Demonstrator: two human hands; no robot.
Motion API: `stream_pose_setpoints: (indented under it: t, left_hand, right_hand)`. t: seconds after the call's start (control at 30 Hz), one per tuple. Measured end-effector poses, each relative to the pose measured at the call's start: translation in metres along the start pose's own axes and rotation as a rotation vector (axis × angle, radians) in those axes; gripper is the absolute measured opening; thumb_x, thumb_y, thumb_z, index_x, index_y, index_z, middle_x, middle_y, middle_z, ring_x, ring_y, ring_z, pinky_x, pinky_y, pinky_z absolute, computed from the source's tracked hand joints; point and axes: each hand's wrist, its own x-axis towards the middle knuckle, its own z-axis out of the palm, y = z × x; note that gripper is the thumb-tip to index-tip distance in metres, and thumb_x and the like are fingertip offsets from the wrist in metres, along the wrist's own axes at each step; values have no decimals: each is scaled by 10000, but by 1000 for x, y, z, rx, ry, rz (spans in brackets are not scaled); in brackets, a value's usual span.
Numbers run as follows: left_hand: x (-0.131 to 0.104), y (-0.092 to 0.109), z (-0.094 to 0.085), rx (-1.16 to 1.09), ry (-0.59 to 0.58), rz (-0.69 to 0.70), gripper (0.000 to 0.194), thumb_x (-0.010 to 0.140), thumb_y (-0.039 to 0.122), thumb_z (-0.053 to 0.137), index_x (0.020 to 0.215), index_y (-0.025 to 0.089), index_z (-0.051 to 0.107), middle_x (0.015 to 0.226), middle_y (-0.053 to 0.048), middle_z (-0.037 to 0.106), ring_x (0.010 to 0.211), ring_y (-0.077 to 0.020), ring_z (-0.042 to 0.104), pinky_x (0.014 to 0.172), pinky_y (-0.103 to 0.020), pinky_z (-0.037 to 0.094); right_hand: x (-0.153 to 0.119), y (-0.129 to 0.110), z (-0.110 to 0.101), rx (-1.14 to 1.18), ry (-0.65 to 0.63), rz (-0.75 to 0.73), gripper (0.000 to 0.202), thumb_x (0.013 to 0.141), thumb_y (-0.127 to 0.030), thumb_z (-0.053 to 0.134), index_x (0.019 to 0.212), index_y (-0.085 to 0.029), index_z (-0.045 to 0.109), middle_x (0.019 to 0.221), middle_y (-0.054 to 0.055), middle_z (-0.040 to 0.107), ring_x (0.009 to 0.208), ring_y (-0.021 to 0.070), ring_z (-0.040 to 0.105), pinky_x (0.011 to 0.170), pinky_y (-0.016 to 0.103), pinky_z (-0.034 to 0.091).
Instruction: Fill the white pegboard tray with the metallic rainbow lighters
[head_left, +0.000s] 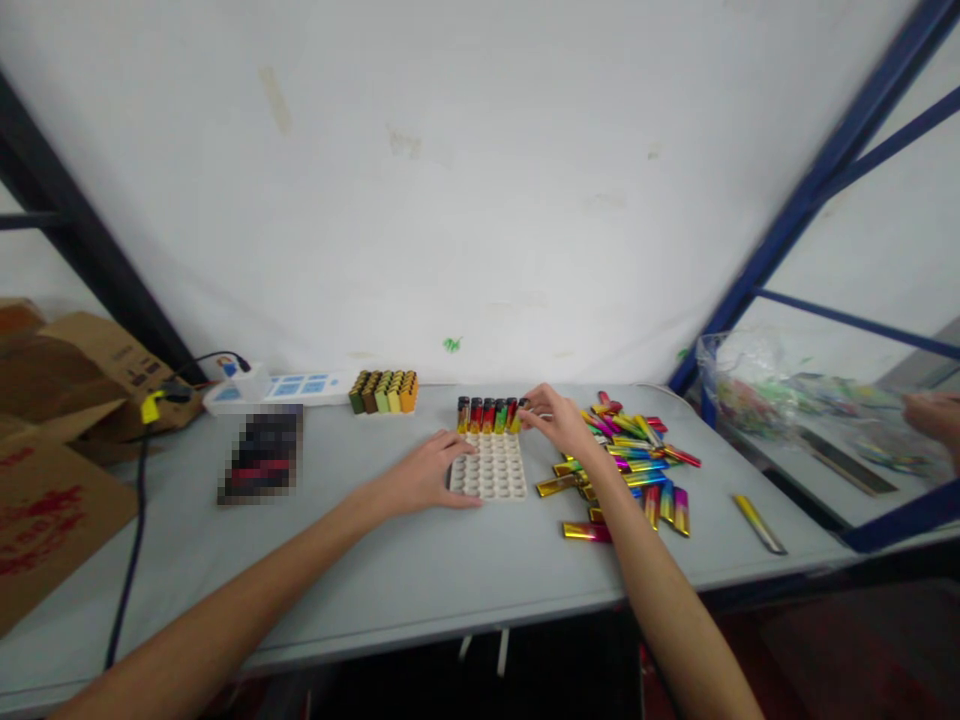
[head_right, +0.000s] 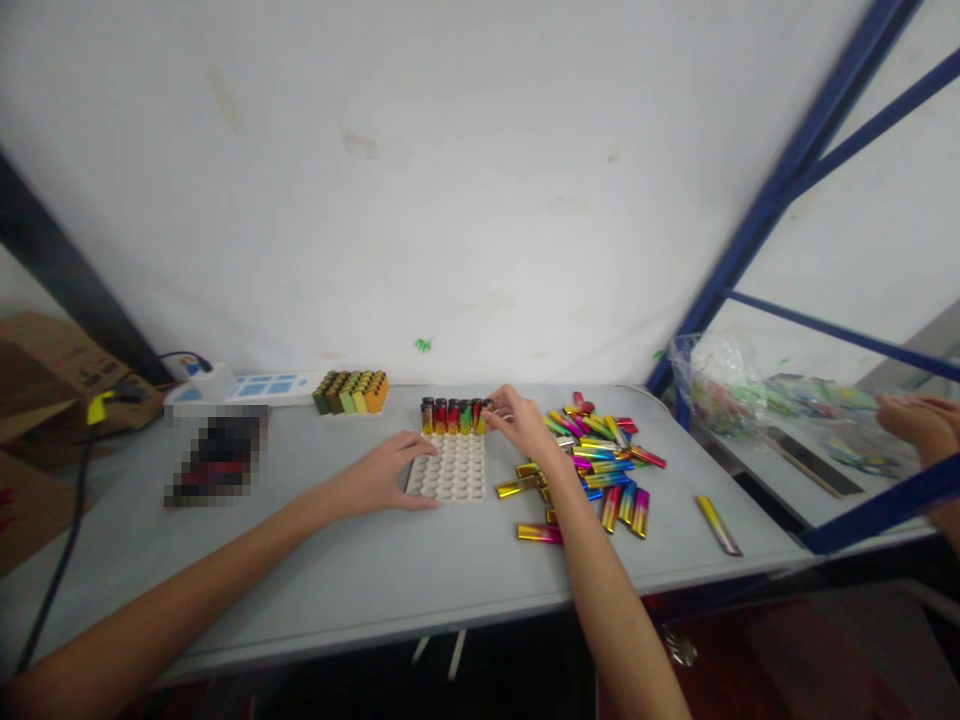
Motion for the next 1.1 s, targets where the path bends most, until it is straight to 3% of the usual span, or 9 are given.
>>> stream_pose_setpoints:
  t: [0.17, 0.57, 0.73, 0.83, 0.93, 1.0, 1.1]
  left_hand:
    - [-1, -1, 0, 2, 14, 0, 673, 716, 599, 841, 1217, 194, 648, 1206, -107, 635, 1148, -311, 593, 1050, -443, 477]
    - [0, -1, 3, 6, 22, 10, 658, 718, 574, 851, 1212, 187, 654, 1200, -107, 640, 1147, -304, 598, 1062, -434, 478]
    - [0, 2, 3, 2, 36, -30, 668, 708, 554, 863, 1214, 170, 656, 1214, -120, 632, 1166, -310, 594, 1078, -446, 471]
    - [0, 2, 3, -2, 37, -45, 677, 705, 562, 861, 1220, 172, 657, 1218, -119, 632, 1168, -312, 595, 1080, -451, 471]
    - [0, 2, 3, -14, 38, -45, 673, 704, 570, 857, 1220, 187, 659, 1211, -108, 638, 1164, -308, 600, 1081, -447, 472]
    - [0, 1, 4, -20, 42, -46, 673, 702, 574, 856, 1221, 194, 659, 1212, -105, 637, 1164, -306, 601, 1079, -442, 474]
    - [0, 1, 5, -24, 51, -51, 671, 695, 578, 856, 1219, 205, 663, 1207, -102, 637, 1157, -304, 603, 1070, -439, 479]
  right_hand:
    - [-1, -3, 2, 60, -34, -17, 273, 946, -473, 608, 1014, -231, 501, 892, 35, 704, 759, 186, 750, 703, 329, 625]
    - [1, 1, 7, -204, -10, -117, 198, 943, -378, 653, 1056, -216, 658, 952, 58, 750, 802, 176, 720, 724, 292, 593]
    - [3, 1, -7, -365, 116, -130, 256, 1010, -385, 552, 1120, -198, 687, 984, 78, 732, 869, 181, 694, 818, 300, 564]
    - [-1, 14, -28, -618, 198, 39, 228, 1008, -274, 541, 1126, -161, 700, 1065, 121, 718, 1030, 220, 659, 987, 353, 492]
    - [-12, 31, -45, -831, 116, 334, 224, 924, -212, 651, 1130, -154, 719, 1146, 151, 710, 1128, 267, 624, 1032, 383, 441]
    - [-18, 41, -50, -868, 63, 407, 198, 884, -189, 688, 1071, -155, 742, 1098, 153, 725, 1113, 280, 628, 1019, 382, 436]
    - [-20, 47, -48, -865, 36, 397, 164, 886, -160, 663, 1026, -157, 748, 1039, 133, 735, 1071, 254, 639, 996, 350, 434]
